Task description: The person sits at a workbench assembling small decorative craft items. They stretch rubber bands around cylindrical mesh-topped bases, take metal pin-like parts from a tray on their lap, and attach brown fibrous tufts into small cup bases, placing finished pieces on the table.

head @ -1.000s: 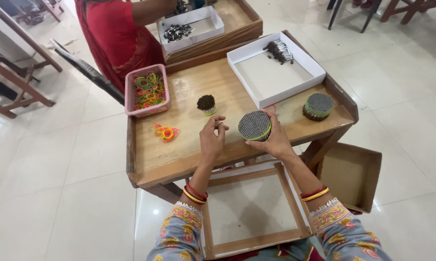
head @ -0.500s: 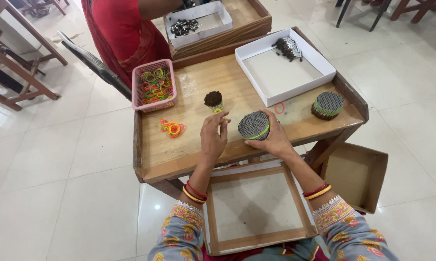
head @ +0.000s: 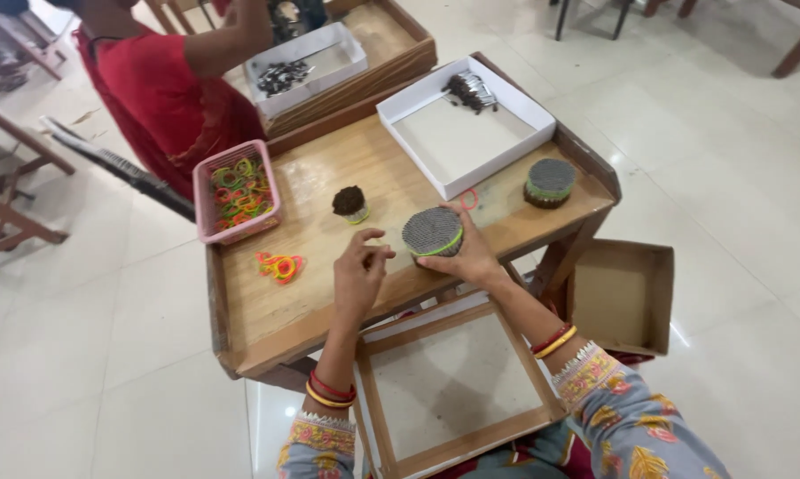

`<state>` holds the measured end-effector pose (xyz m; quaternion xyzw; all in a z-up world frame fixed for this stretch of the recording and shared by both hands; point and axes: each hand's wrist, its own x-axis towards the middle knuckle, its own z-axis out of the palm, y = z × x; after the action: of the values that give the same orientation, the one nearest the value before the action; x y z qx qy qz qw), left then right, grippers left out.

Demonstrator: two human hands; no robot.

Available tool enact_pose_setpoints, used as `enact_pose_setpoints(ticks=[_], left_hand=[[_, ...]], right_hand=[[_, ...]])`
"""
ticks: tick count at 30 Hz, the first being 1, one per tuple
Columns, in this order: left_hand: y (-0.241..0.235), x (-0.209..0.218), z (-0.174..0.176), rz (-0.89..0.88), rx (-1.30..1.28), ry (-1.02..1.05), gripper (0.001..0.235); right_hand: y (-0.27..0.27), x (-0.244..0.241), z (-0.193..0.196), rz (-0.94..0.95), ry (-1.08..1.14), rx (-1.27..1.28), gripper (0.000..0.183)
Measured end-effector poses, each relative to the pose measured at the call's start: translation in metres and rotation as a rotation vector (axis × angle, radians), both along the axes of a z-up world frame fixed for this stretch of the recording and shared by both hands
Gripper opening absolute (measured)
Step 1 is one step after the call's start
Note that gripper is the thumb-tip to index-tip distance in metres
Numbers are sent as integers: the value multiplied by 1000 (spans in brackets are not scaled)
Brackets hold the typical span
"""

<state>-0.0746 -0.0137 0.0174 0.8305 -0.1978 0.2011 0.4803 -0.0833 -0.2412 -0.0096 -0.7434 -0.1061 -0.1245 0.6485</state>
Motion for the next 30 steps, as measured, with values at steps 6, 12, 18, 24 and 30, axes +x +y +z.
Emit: enact_pose_setpoints(ticks=[6, 12, 18, 24, 30], left_hand=[[6, 17, -22, -105, -198, 360, 14], [-4, 27, -38, -564, -808, 830, 15], [-13, 14, -7, -512, -655, 702, 28], [-6, 21, -25, -460, -605, 693, 36], [-8, 14, -15, -449, -433, 533, 34]], right_hand=[[-16, 8, -24, 320, 102, 441, 102], [-13, -21, -5, 906, 258, 795, 108], [-16, -27, -5, 905, 278, 804, 111], [-8, -34, 2, 845, 225, 901, 113], [-9, -36, 7, 879, 241, 820, 114]])
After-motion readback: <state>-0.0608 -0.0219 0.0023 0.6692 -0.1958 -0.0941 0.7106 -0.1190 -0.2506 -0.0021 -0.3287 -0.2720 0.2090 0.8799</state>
